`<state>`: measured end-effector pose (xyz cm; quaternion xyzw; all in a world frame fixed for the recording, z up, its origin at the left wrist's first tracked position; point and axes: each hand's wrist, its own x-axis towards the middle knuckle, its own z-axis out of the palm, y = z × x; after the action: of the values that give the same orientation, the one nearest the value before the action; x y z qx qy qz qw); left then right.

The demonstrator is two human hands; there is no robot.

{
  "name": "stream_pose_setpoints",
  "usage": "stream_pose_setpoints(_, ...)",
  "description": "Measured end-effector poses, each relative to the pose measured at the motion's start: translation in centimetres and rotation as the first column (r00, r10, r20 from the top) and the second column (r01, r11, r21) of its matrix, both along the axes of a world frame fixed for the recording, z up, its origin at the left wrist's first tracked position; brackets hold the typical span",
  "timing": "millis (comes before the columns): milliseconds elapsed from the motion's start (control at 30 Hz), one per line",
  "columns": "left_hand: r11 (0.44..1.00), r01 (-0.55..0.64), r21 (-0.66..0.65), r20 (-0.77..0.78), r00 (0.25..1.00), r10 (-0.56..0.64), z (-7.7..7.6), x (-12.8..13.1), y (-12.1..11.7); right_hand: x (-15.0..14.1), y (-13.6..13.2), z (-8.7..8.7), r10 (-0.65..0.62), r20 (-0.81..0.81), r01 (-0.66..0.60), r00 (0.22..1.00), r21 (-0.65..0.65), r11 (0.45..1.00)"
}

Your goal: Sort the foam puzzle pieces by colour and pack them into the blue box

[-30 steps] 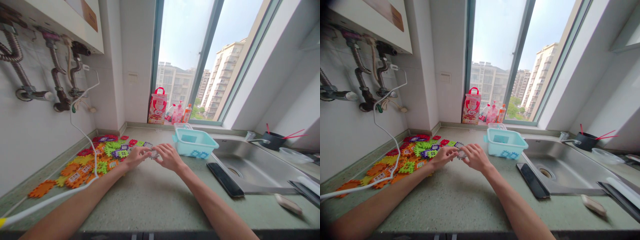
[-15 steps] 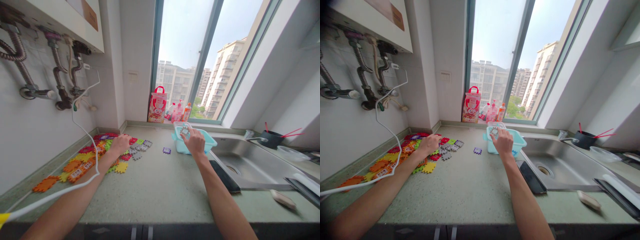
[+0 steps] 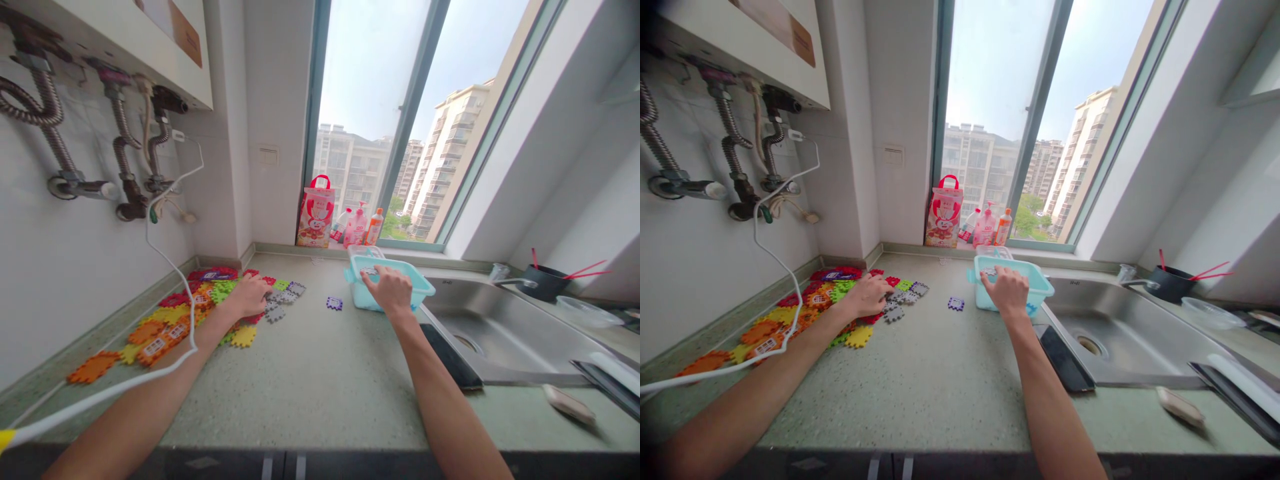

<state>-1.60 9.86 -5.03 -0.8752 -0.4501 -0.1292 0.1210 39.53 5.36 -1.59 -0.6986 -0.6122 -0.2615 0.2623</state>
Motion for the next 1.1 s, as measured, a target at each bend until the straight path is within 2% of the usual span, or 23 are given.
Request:
stream_pose_setpoints(133,0.999,0.036,0.010,0.010,0.999,-0.036,0.3,0.7,-0.7,-0.4,0.0,0.0,0.060,0.004,-0.060,0.998,0.058,0.997)
stream_pose_setpoints(300,0.994,0.111,0.002,0.003,0.994,-0.111,0.4,1.8,-1.4,-2.5,0.1,-0.8,0.298,0.061,-0.304,0.953,0.134,0.943)
stream_pose_setpoints(433,0.984,0.178,-0.010,0.049,0.983,-0.178,0.1,2.7,-2.0,-5.7,0.2,-3.0,0.522,0.084,-0.527,0.849,0.052,0.848)
stream_pose_setpoints(567,0.971,0.240,-0.014,0.063,0.969,-0.239,0.0,3.9,-2.8,-8.9,0.3,-5.8,0.663,0.070,-0.654,0.746,-0.115,0.748)
stream_pose_setpoints(667,0.959,0.284,-0.014,0.078,0.956,-0.282,-0.1,4.5,-3.4,-10.1,0.5,-7.3,0.704,0.061,-0.672,0.708,-0.247,0.698)
stream_pose_setpoints(767,0.950,0.311,-0.018,0.102,0.946,-0.308,0.0,4.8,-3.8,-10.2,0.6,-7.8,0.716,0.044,-0.665,0.697,-0.335,0.668)
stream_pose_setpoints(1000,0.947,0.316,-0.052,0.127,0.943,-0.308,-0.3,4.5,-3.4,-9.0,0.9,-7.0,0.730,-0.060,-0.701,0.681,-0.340,0.627)
stream_pose_setpoints(1100,0.948,0.313,-0.056,0.119,0.945,-0.305,-0.5,4.2,-3.0,-8.9,0.9,-6.7,0.702,-0.071,-0.679,0.708,-0.343,0.649)
